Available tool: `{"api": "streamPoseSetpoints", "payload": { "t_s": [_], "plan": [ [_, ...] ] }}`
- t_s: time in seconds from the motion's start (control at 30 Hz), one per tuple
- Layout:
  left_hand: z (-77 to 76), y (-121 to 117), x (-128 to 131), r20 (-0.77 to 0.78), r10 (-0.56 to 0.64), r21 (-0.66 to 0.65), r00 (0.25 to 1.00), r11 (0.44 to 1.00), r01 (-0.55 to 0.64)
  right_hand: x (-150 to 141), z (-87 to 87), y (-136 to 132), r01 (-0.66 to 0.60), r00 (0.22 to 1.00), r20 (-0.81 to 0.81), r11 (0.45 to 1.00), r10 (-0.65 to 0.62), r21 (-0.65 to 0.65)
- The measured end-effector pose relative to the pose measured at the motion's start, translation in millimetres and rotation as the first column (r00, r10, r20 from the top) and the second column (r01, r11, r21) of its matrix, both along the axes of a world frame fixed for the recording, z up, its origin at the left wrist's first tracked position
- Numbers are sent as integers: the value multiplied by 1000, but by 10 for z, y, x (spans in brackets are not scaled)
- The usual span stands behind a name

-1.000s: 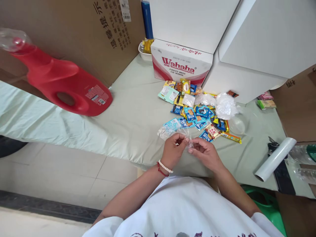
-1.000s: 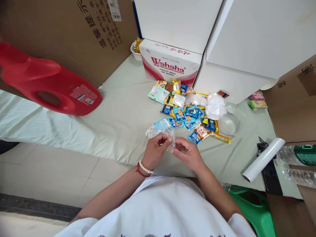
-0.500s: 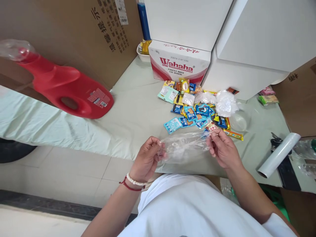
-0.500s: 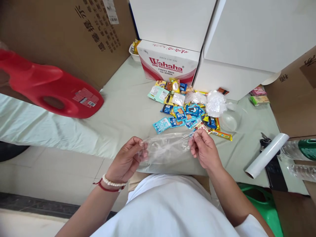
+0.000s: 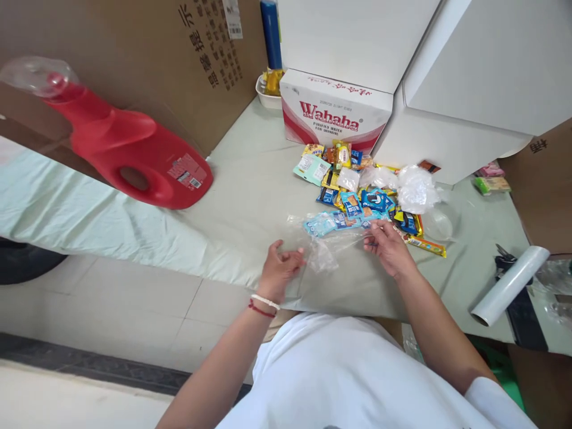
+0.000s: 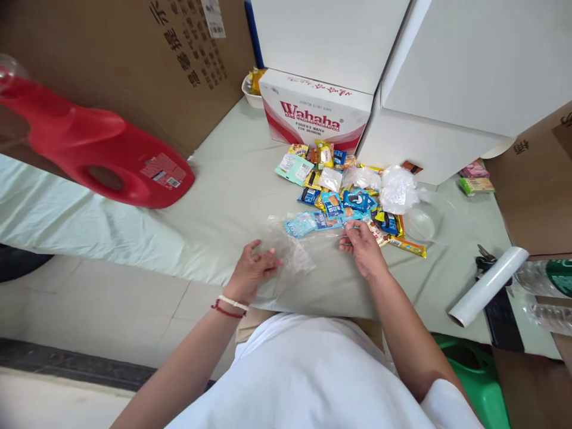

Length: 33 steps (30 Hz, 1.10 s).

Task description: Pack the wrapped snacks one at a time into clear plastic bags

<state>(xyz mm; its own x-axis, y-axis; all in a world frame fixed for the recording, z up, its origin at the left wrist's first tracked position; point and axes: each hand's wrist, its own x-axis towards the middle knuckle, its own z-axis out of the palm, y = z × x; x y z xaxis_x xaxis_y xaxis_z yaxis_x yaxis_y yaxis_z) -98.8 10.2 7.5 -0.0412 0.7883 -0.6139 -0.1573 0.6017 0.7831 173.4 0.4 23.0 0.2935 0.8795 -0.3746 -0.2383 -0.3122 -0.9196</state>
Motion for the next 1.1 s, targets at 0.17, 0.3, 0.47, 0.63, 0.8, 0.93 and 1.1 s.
{"api": "streamPoseSetpoints", "payload": {
  "t_s": [0.17,0.3,0.47,0.63,0.8,0.93,1.1],
  "plan": [
    [-196,-90,335,91,-32,141,995,990,19,-392,-103,-300,105,993,-44,991,-109,-82],
    [-167,-87,443,128,-132,264,983,960,95,-602,-129,-285,-4,1000,-18,996,2,-84],
    [-26,17,44,171,-17,240,985,970,-25,-281,-24,-234,-24,998,-64,996,18,-81],
    [-107,225,-581,29,-190,144,981,972,184,175,-64,-428,-71,991,-125,981,49,-183],
    [-53,213,-599,-698,53,386,714,868,313,148,-205,-568,-48,999,9,988,50,-148],
    [68,-2,-177,-832,191,544,521,463,699,-43,-228,-606,-44,993,104,997,51,-64],
    [-212,-134,49,-963,0,259,268,256,931,32,-303,-874,-65,974,214,995,79,-72]
  ]
}}
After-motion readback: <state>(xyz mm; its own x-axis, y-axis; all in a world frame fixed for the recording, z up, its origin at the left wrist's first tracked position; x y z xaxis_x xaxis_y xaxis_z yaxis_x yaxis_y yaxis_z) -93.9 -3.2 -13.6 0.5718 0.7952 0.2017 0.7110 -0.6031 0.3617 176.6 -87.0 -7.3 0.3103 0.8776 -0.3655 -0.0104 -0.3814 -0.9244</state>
